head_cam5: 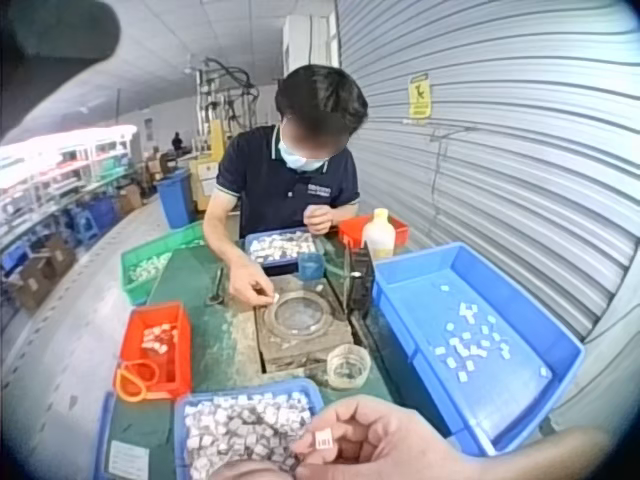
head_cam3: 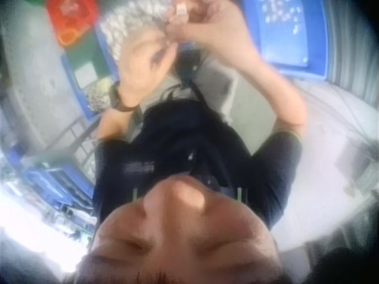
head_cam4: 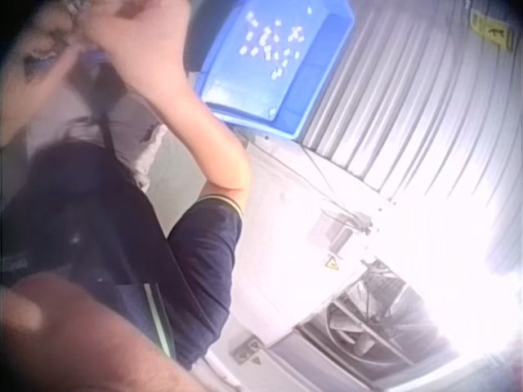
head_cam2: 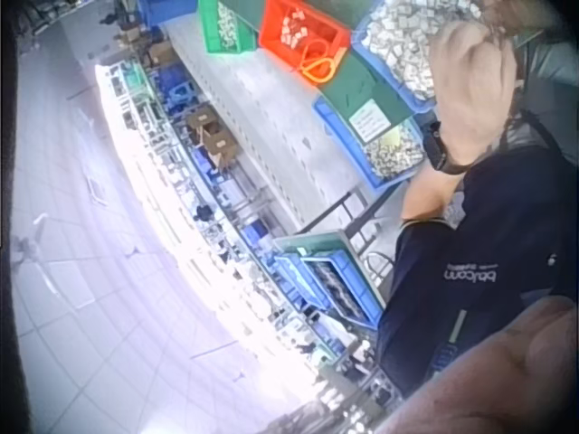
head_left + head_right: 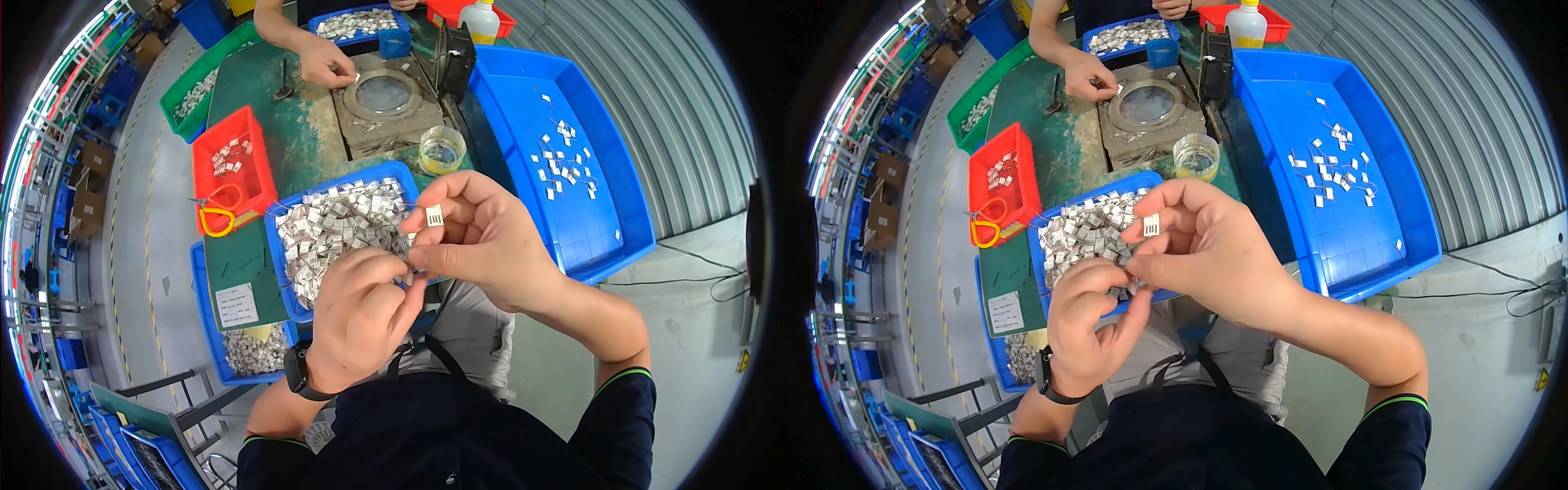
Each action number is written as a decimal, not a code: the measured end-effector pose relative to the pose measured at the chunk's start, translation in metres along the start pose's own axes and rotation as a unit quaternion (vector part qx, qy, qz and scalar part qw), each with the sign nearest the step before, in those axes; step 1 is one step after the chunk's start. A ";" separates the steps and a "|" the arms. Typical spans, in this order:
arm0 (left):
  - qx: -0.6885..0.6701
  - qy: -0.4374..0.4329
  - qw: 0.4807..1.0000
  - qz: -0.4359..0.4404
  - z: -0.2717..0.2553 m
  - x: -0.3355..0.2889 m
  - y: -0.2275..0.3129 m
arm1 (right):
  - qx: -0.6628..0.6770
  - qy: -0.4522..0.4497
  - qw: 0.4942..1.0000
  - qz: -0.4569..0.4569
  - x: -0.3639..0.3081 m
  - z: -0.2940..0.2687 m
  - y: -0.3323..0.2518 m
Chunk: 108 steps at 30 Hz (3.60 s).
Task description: The person sits at a workstation and uses yellow-handled scissors to trim the leads of small white rectangular electronic components. They then insert a thin metal wire into the trimmed component and place the finished assembly into a blue tray. The process is repeated for multiple units.
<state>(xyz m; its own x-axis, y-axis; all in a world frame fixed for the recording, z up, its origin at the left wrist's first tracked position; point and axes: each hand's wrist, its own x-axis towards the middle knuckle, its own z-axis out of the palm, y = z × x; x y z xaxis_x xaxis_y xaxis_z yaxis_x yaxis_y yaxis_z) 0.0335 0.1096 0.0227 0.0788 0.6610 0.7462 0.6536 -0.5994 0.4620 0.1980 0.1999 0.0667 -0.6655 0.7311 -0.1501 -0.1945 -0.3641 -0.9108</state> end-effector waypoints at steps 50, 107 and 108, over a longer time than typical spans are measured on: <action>-0.599 0.094 0.635 -0.478 -0.004 -0.015 0.004 | -0.115 0.009 0.991 -0.069 -0.012 -0.004 0.000; 0.060 -0.291 0.940 -0.168 0.090 0.123 -0.116 | -0.698 -0.018 0.707 -0.111 0.112 -0.121 -0.027; 0.057 -0.287 0.942 -0.167 0.088 0.123 -0.115 | -0.700 -0.019 0.704 -0.119 0.113 -0.122 -0.027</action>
<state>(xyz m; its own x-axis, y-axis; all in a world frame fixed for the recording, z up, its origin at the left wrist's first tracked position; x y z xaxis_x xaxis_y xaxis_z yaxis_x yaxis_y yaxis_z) 0.0344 0.2996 0.0191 0.2283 0.9584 0.1712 0.7877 -0.2852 0.5461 0.2158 0.3622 0.0273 -0.7581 0.6497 0.0565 0.5797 0.7111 -0.3978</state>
